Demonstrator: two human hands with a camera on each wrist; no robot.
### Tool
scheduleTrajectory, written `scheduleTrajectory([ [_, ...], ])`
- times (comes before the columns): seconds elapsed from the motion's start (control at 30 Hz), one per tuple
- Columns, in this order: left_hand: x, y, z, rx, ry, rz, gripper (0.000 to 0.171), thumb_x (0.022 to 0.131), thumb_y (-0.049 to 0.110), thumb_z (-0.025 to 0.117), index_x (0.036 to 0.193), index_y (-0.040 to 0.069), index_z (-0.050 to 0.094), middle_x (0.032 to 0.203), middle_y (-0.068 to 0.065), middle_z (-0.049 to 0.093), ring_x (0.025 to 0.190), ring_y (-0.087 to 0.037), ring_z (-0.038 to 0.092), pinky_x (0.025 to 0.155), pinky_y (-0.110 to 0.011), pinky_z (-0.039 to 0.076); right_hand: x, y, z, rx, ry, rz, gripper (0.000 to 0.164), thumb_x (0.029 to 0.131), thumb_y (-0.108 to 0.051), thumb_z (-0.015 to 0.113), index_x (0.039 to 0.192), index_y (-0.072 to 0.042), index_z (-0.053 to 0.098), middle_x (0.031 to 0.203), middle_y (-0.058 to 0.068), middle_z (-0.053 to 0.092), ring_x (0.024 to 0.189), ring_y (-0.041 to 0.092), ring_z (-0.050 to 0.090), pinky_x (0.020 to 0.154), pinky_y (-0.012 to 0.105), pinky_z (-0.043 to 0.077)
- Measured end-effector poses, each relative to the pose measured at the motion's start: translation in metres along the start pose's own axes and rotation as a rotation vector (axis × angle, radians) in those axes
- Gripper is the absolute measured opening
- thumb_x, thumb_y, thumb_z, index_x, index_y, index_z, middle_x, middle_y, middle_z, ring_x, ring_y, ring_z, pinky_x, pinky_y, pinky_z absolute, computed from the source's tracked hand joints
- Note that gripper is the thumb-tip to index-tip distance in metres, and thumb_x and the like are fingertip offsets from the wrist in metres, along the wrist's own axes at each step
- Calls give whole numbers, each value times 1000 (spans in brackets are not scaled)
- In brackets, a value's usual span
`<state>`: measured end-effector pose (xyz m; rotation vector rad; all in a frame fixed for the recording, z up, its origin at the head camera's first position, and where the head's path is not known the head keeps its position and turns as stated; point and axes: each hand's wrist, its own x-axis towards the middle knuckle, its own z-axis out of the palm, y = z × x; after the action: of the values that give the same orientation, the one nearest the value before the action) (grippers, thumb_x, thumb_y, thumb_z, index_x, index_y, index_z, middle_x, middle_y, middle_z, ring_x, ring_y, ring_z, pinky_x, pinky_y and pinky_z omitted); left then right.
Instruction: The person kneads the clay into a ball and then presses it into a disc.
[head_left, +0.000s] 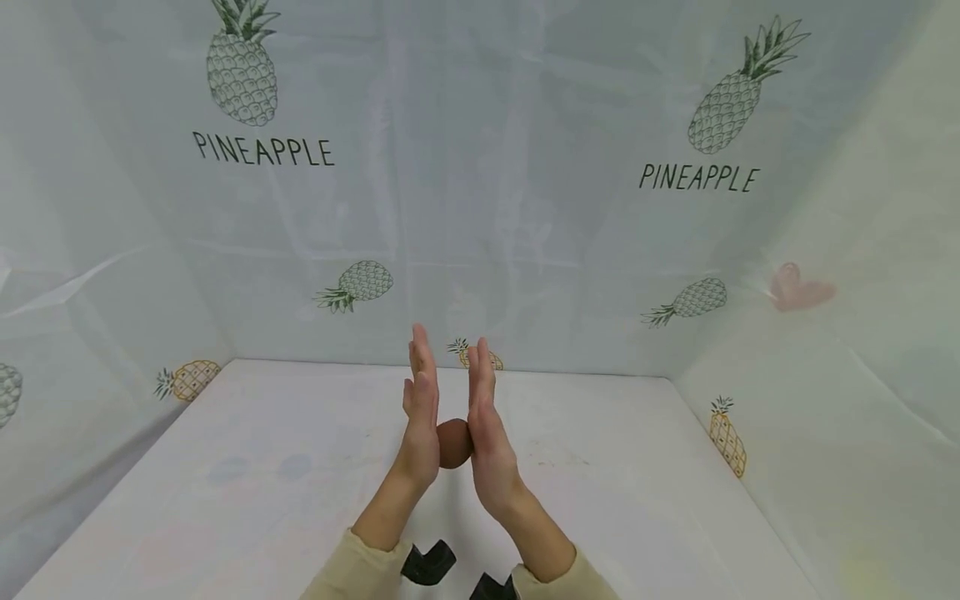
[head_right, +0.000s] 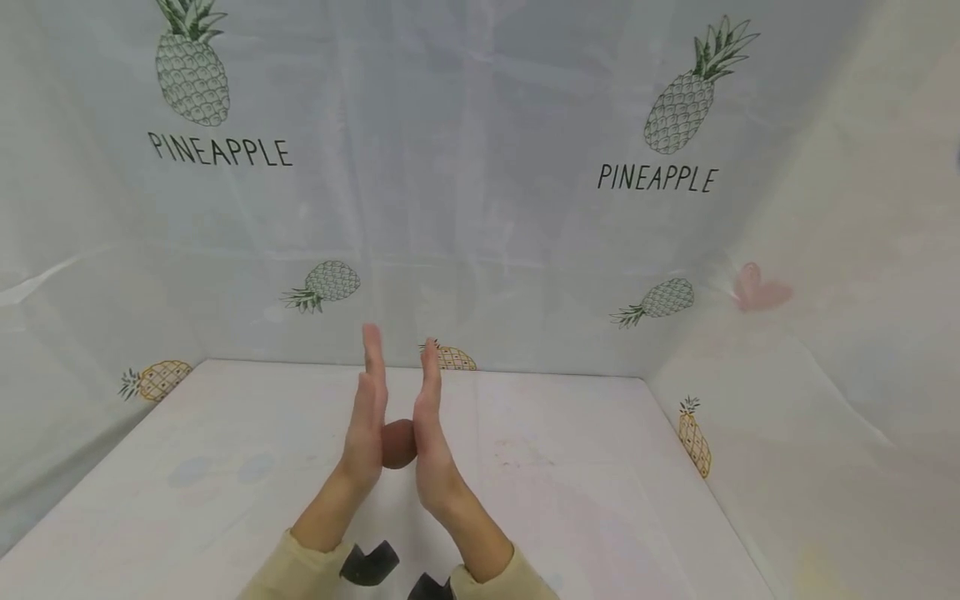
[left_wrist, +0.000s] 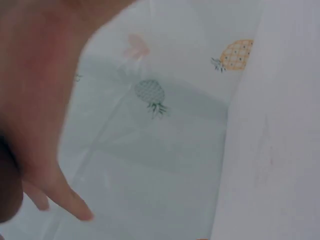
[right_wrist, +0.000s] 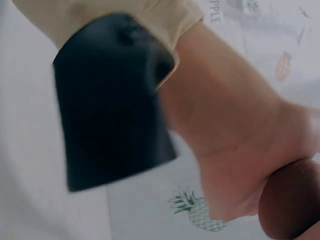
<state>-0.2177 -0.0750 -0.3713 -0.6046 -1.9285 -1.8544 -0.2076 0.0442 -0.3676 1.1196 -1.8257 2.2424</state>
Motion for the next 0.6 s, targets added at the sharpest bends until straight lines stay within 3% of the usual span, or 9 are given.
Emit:
scheduleTrajectory([
  [0.17,0,-7,4,64,-2,-27,65,111,54,6,168,34,-16,175,11,-23,160,-15,-28,118,-65,-25,-1,-9,-1,-32,14,-68,63,112,-37,11,170,-35,-12,178,-5,-12,163,20,-17,119,72,-19],
  [0.33,-5,-8,17,73,-45,-40,67,111,54,9,168,31,-16,176,10,-21,160,-16,-27,118,-64,-25,1,-17,-8,-51,56,-117,63,112,-39,11,171,-32,-12,178,-4,-11,164,20,-16,120,69,-20],
  [0.6,-15,-4,36,72,-91,0,63,113,44,11,170,29,-12,176,14,-15,162,-15,-20,119,-65,-20,4,-24,-27,-30,112,-112,63,112,-44,9,170,-35,-13,178,-10,-9,163,14,-13,125,58,-18],
])
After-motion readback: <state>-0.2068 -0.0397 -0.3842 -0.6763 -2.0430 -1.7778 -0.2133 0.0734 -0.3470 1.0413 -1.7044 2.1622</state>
